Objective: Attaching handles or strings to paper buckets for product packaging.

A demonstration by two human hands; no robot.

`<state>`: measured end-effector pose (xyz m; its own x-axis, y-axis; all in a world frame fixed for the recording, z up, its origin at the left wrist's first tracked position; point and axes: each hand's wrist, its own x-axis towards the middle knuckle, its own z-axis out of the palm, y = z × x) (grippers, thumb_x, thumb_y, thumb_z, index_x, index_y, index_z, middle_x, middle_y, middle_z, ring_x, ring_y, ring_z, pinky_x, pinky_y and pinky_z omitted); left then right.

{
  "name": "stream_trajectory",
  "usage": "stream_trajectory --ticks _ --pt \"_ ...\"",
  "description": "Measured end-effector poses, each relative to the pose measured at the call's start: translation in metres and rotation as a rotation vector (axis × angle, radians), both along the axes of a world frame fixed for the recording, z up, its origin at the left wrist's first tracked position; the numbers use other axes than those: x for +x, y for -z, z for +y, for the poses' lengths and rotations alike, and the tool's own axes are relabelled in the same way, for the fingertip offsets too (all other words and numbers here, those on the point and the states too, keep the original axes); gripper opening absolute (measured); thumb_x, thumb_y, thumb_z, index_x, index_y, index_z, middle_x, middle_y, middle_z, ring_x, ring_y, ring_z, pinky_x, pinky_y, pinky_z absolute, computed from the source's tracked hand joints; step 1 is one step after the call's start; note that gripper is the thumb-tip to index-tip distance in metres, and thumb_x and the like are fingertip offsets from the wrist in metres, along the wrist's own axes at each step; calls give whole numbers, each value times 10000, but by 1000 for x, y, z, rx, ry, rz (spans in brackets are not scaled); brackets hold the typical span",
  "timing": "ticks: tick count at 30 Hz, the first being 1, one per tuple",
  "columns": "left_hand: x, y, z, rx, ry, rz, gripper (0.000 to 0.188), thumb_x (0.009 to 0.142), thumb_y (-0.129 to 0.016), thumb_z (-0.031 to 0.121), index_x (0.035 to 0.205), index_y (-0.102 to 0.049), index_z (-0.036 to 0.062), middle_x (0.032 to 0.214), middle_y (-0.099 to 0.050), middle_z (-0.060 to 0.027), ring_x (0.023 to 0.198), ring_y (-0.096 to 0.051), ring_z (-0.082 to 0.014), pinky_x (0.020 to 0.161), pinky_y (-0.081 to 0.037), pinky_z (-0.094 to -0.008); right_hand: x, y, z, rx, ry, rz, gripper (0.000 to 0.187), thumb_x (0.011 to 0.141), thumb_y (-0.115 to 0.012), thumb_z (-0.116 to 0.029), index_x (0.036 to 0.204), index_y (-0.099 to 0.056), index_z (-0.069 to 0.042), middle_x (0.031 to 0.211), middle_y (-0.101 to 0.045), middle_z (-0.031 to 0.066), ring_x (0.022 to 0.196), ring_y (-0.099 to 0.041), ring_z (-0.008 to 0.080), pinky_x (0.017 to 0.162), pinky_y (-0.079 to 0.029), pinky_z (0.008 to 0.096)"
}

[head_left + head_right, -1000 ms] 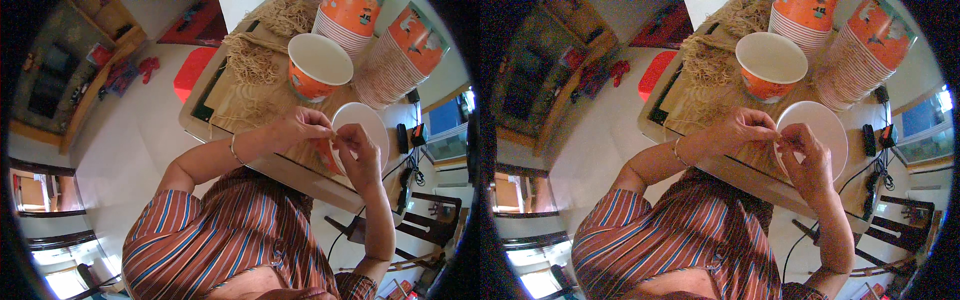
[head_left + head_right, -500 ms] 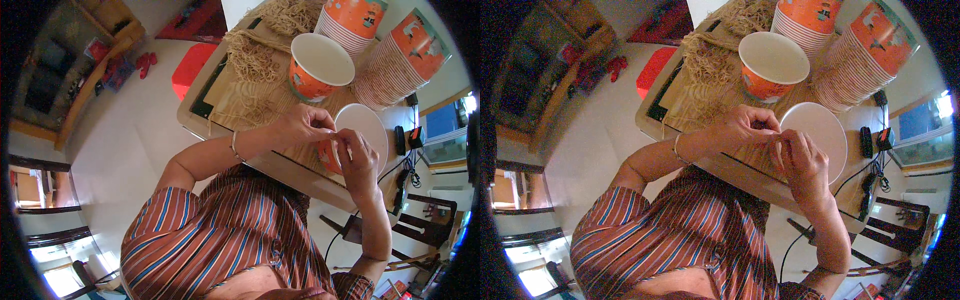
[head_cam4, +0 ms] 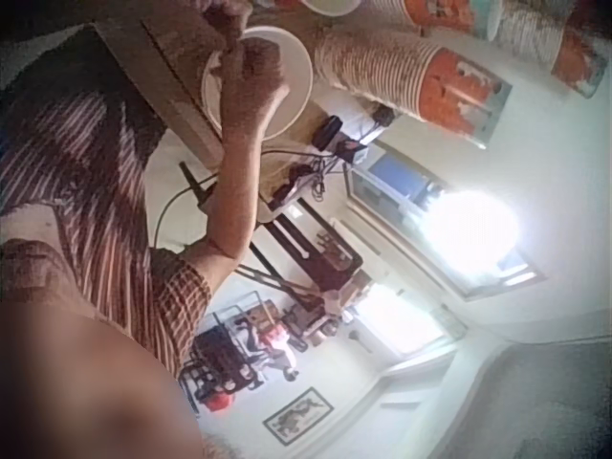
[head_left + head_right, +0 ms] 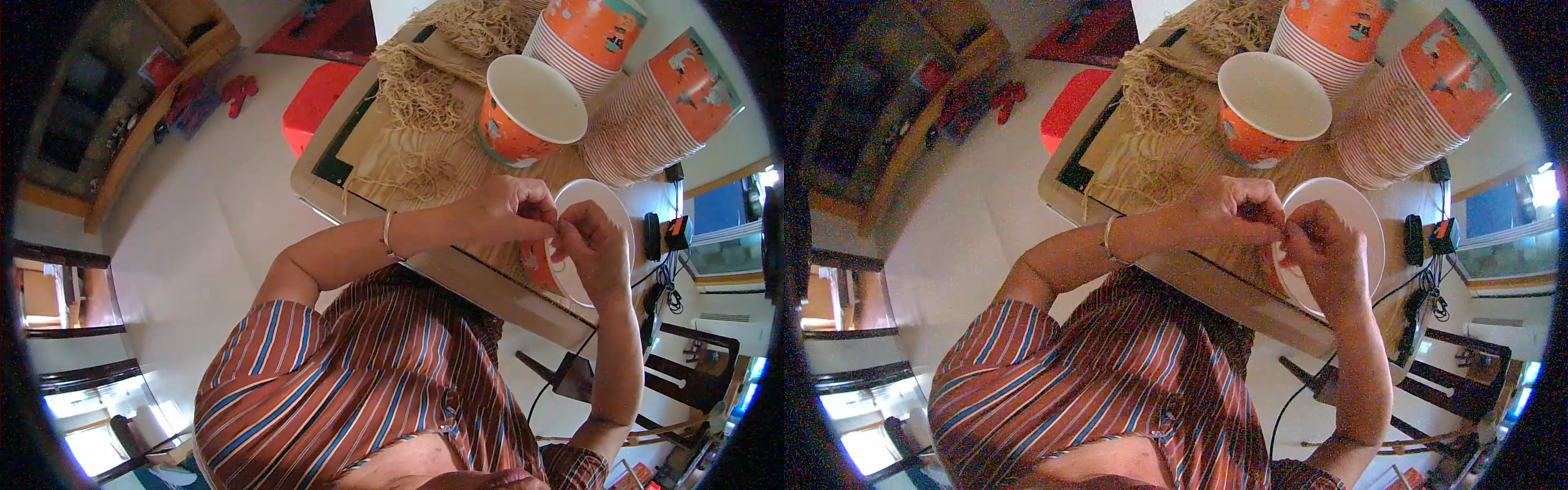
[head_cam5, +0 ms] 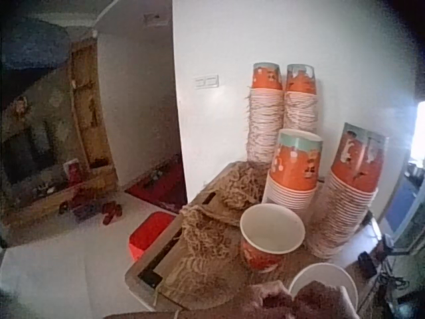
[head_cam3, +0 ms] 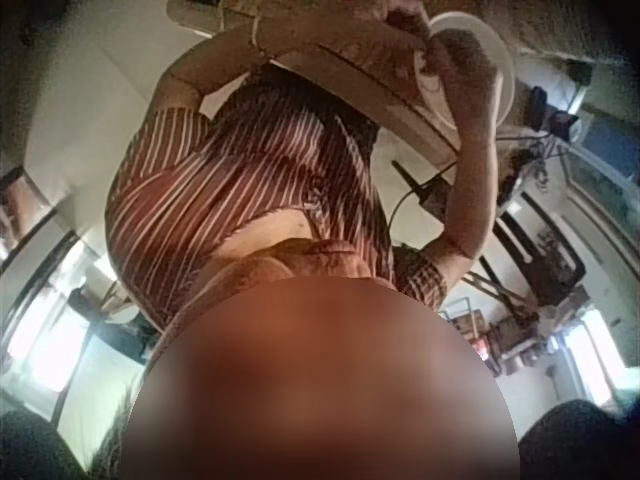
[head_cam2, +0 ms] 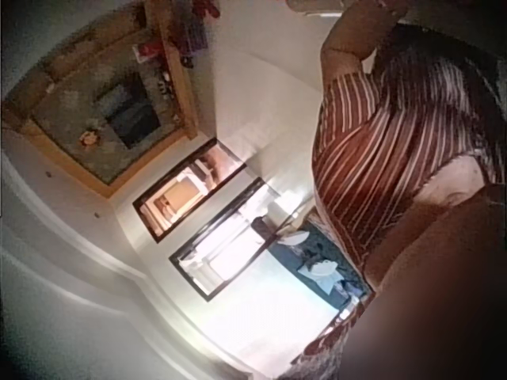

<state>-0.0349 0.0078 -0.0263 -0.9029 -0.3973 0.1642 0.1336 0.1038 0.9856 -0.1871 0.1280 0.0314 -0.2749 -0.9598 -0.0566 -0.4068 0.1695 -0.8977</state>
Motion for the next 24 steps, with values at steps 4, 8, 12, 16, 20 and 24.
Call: stream_trajectory --ticks 4,8,12,16,20,24 --pt "-2 0 0 -30 -25 -1 167 838 -710 142 945 -640 35 854 -627 1 784 -573 -66 716 -484 -246 -9 -9 -4 103 -60 -124 98 905 -588 -86 854 -594 -2 683 -609 57 554 -587 103 475 -498 249" --pt "-3 0 3 54 -13 -5 140 842 -685 111 946 -639 28 867 -640 -7 827 -587 -65 747 -488 -243 -11 -13 -7 163 -41 -235 101 896 -598 -97 862 -604 -2 659 -589 46 526 -555 91 450 -478 242" --pt "-4 5 3 38 -17 18 140 841 -676 94 956 -638 25 883 -649 -15 854 -596 -75 776 -489 -245 -23 -14 -7 239 -16 -466 95 889 -595 -96 884 -613 -3 675 -587 33 531 -549 95 448 -482 249" --pt "-7 8 2 70 -1 44 145 848 -668 85 973 -636 18 907 -655 -25 866 -601 -89 793 -489 -253 -28 -12 -4 158 70 -521 97 885 -599 -95 907 -600 0 714 -589 43 586 -571 111 498 -504 252" --pt "-6 10 3 167 -18 36 119 858 -656 82 957 -643 16 923 -662 -33 872 -603 -91 795 -488 -253 -13 -11 3 71 55 -422 109 877 -629 -84 935 -583 -4 773 -597 53 645 -593 120 562 -527 259" --pt "-6 4 5 197 13 4 124 856 -660 97 953 -647 20 929 -665 -34 879 -604 -91 797 -485 -252 -4 0 13 -51 10 -114 135 875 -655 -67 978 -580 -22 890 -615 41 742 -620 111 629 -548 271"
